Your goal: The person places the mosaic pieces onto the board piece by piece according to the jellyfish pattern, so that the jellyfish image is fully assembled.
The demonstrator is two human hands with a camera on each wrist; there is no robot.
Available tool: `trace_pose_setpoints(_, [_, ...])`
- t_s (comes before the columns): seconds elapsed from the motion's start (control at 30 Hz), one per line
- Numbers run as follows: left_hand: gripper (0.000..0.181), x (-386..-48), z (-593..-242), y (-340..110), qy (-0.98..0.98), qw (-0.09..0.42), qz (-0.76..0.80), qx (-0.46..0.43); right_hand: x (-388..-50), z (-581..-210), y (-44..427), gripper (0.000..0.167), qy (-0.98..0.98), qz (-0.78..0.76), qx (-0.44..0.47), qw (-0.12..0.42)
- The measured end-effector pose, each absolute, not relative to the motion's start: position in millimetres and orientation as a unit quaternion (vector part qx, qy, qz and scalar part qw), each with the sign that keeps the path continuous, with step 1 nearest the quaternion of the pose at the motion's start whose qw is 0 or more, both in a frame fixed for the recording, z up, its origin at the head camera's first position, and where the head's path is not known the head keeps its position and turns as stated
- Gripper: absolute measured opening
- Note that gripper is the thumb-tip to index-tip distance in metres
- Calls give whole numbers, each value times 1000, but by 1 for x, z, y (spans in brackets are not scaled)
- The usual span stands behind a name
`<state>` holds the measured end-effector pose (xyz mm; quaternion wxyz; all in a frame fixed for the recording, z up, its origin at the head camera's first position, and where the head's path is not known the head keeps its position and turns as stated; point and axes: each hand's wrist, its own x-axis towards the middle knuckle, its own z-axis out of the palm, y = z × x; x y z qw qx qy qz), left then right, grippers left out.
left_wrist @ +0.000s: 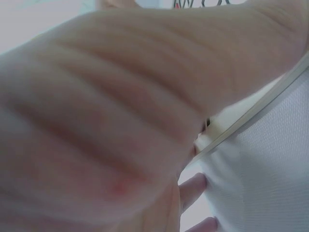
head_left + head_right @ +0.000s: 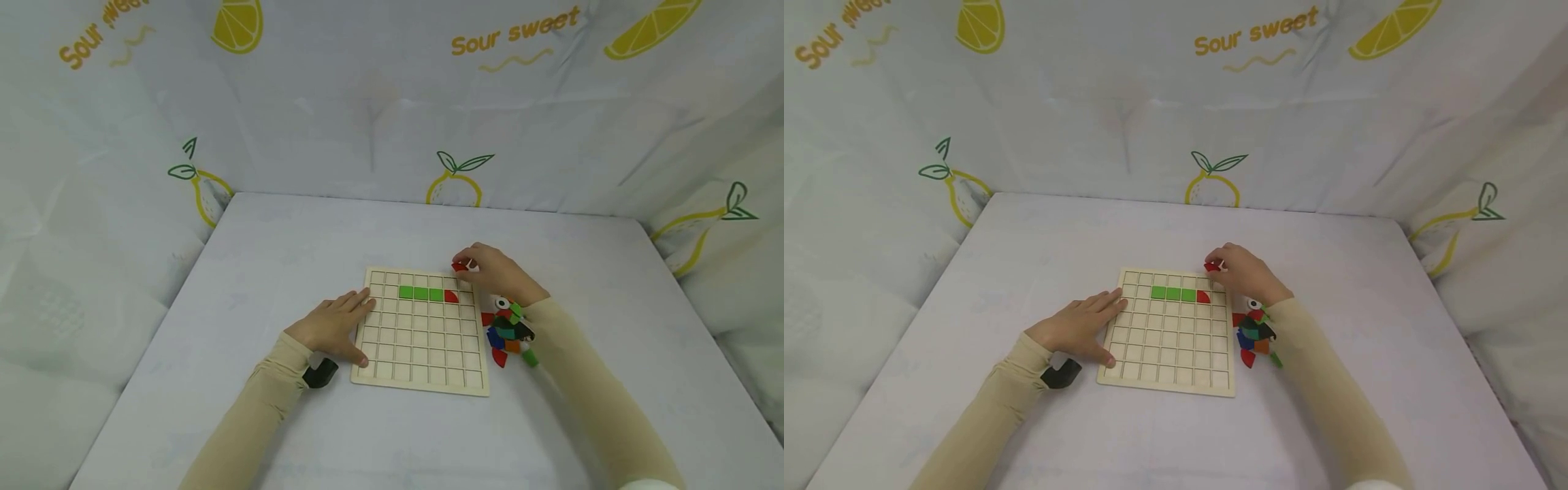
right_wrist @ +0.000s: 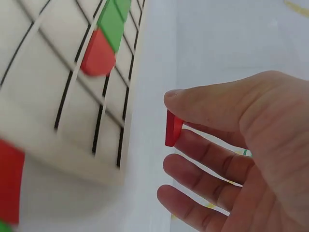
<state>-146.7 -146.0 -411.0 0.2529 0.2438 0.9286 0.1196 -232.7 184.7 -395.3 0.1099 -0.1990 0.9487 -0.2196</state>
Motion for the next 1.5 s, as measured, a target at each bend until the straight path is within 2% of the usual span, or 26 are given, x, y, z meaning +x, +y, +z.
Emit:
trace_pose_setpoints(0.33, [111, -147, -412, -146, 927, 255, 127, 242, -232, -392, 141, 31, 933, -223, -260, 112])
trace_pose_setpoints(0.8, [110, -148, -411, -144, 928, 256, 119, 242, -231, -400, 88, 30, 917, -201, -314, 144])
trace_pose_setpoints(1.13, [110, -148, -411, -145, 927, 257, 128, 243, -229, -407, 72, 24, 907, -175, -349, 157])
trace_pose_setpoints(1.5, [110, -148, -410, -147, 926, 261, 123, 242, -227, -409, 67, 26, 906, -155, -359, 161])
